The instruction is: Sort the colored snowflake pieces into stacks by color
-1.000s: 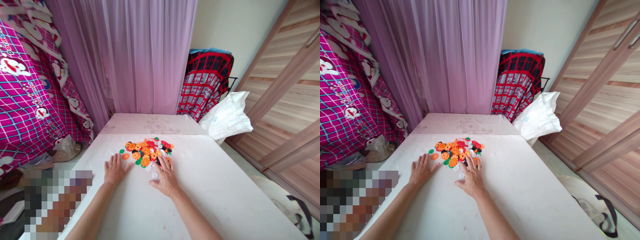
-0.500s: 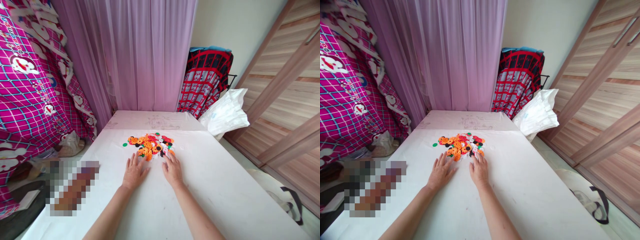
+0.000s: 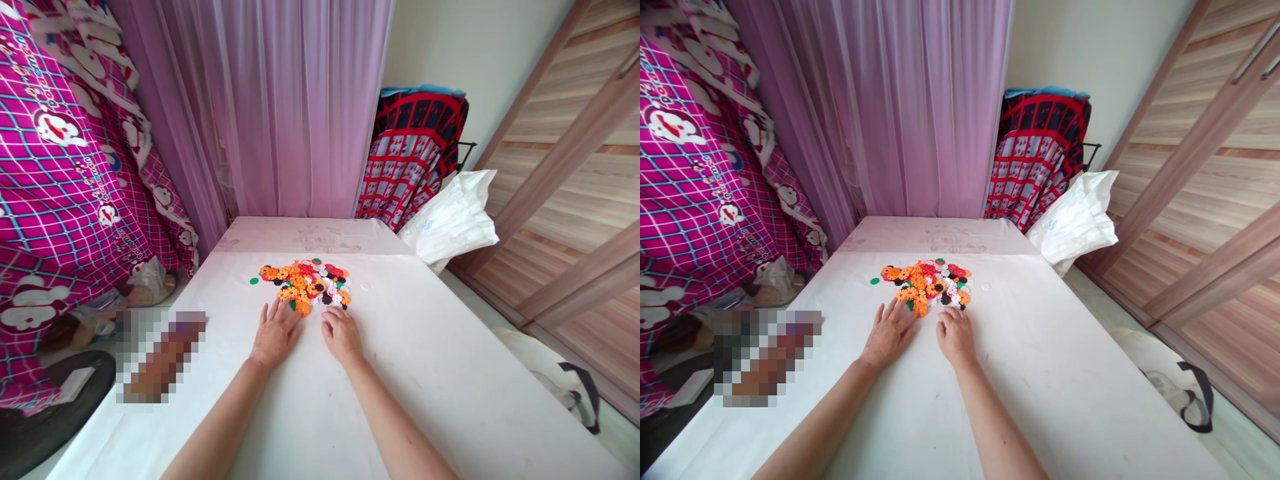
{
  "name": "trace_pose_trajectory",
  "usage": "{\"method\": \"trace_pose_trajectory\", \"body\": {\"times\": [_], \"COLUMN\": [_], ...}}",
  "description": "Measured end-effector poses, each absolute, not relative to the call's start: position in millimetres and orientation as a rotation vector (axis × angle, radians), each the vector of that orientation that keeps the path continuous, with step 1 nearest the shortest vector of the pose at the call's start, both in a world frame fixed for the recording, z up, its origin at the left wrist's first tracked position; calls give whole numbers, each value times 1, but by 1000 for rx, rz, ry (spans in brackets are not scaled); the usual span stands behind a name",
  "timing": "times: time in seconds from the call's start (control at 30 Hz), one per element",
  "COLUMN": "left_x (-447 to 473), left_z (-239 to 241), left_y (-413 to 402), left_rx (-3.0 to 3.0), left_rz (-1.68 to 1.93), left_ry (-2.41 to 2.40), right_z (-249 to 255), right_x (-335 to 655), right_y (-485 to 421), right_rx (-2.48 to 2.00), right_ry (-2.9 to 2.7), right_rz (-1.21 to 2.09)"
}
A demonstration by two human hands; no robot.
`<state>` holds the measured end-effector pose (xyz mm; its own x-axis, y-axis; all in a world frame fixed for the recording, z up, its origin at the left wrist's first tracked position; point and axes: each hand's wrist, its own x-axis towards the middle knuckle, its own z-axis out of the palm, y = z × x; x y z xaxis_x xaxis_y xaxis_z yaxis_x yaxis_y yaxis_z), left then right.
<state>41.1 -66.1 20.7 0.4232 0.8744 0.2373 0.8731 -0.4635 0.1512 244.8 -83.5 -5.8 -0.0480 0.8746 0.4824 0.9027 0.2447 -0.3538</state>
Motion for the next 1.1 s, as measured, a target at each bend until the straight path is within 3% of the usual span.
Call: {"method": "trace_pose_trajectory", "body": {"times": [0.23, 0.47, 0.8, 1.1], "left_x": [44, 63, 45, 26], "left_z": [20, 20, 21, 19], "left_y": [-62, -43, -15, -21], "left_rx": [2728, 2691, 2254, 2444], "left_rz": [517, 359, 344, 613], "left_ry": [1536, 1512, 2085, 1662], "right_z": [-4, 0, 3, 13], "right_x": [242, 239, 240, 207], "right_y": [-83, -85, -87, -67], "right_rx": [-1649, -1687, -1685, -1783], "right_ry": [-1899, -1889, -1888, -1805], "right_rz": [-58, -66, -27, -53]}}
